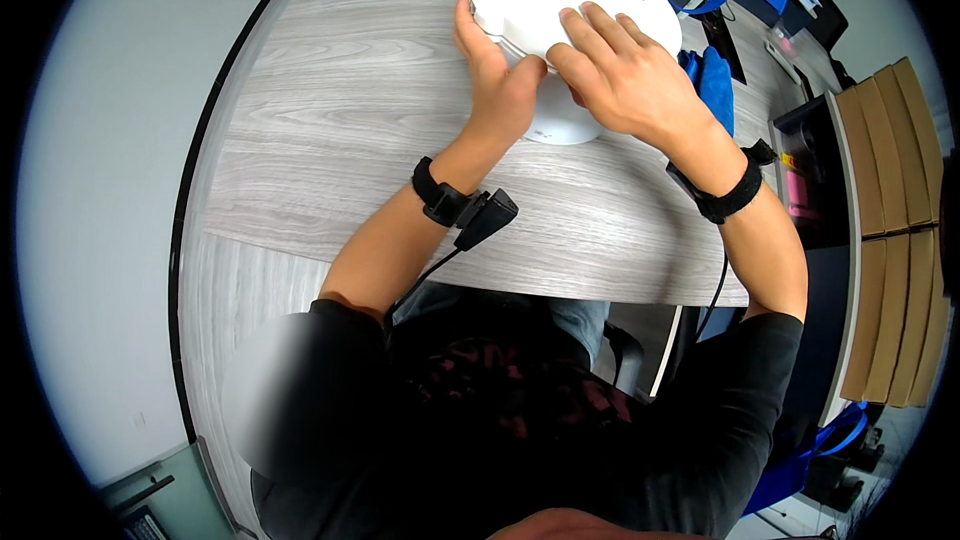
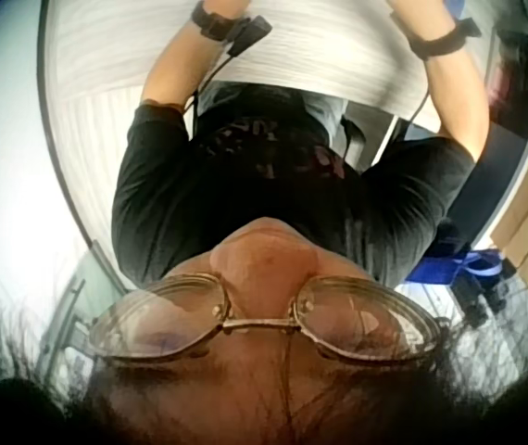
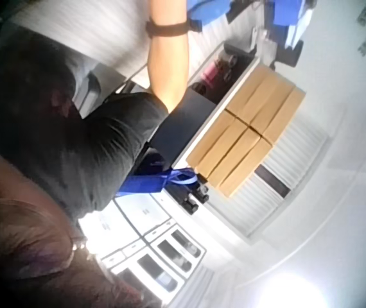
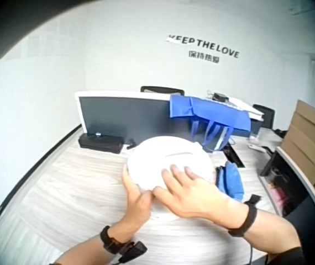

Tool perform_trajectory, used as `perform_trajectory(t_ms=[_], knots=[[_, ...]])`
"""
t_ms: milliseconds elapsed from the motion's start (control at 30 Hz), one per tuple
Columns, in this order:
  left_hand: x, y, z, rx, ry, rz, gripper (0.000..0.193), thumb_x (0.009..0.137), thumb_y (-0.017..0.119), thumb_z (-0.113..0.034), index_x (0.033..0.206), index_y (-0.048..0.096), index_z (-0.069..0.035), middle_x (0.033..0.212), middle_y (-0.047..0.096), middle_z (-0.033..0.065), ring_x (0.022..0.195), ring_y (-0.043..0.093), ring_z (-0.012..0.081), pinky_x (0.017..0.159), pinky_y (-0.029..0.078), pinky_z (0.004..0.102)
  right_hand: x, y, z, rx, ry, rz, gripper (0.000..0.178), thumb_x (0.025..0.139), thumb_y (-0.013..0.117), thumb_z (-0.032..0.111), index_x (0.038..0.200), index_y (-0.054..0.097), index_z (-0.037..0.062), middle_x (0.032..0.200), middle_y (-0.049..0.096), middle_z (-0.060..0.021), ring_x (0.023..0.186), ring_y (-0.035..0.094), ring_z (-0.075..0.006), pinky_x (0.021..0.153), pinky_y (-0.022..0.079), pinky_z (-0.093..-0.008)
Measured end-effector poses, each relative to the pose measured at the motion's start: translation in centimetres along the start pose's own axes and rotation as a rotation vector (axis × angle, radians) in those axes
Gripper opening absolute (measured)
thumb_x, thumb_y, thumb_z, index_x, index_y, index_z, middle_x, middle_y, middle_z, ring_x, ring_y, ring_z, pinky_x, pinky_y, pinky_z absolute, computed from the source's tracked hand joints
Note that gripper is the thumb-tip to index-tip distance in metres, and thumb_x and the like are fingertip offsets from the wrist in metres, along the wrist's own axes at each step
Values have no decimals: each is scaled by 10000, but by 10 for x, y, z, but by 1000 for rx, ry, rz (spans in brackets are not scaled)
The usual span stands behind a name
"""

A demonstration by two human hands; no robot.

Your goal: The person assembles a white cylindrical appliance by first removing a small plastic piece from the base, then placing the lid on top. They remove the lid, use a screwdriver to tighten screws on the metal top, and reattach the lid.

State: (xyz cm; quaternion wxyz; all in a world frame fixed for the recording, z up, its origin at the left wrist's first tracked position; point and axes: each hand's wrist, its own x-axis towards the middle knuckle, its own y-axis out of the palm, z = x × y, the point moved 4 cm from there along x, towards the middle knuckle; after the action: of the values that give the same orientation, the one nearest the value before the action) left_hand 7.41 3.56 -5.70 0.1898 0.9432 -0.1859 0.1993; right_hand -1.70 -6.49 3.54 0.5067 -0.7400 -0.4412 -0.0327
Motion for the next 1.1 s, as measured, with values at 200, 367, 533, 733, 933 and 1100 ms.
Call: perform_trajectory(t_ms=[200,367,533,733,933,1100], knots=[[0,1,-2,-21,-17,5,944,775,584,-67,1464,-44,85,1417,143,255,1329,218,364,1106,293,436,-1,-1,0,-10,-16,-20,282,812,663,212,1066,579,125,1120,627,-189,1048,661,-364,756,594,-476],[1,1,-2,-30,-27,13,927,773,573,-65,1459,-32,86,1413,143,254,1320,229,362,1073,346,406,-2,0,-1,-13,-33,-25,274,817,660,219,1065,580,133,1119,628,-188,1047,662,-361,754,595,-471],[2,1,-4,-49,-60,5,921,765,565,-69,1454,-25,90,1412,142,256,1314,236,361,1081,335,408,-2,1,-2,-28,-54,-24,264,824,652,233,1060,578,141,1119,629,-195,1045,662,-361,751,596,-465],[2,0,-3,-28,-56,3,931,752,569,-76,1450,-22,96,1422,129,265,1325,222,371,1095,319,418,-3,3,-4,-31,-89,-46,249,839,638,240,1060,575,144,1109,627,-205,1007,675,-361,721,601,-459],[2,2,-8,-42,-83,14,932,750,563,-83,1448,-29,91,1424,128,271,1330,216,373,1100,310,428,-1,2,-5,-40,-113,-55,244,842,635,238,1060,575,145,1096,627,-204,987,683,-353,695,606,-442],[1,2,-8,-69,-86,40,949,786,581,-98,1473,-54,57,1445,113,263,1349,216,351,1113,306,438,-1,0,-7,-23,-111,-38,252,823,646,234,1047,578,143,1098,628,-189,987,684,-334,686,606,-420]])
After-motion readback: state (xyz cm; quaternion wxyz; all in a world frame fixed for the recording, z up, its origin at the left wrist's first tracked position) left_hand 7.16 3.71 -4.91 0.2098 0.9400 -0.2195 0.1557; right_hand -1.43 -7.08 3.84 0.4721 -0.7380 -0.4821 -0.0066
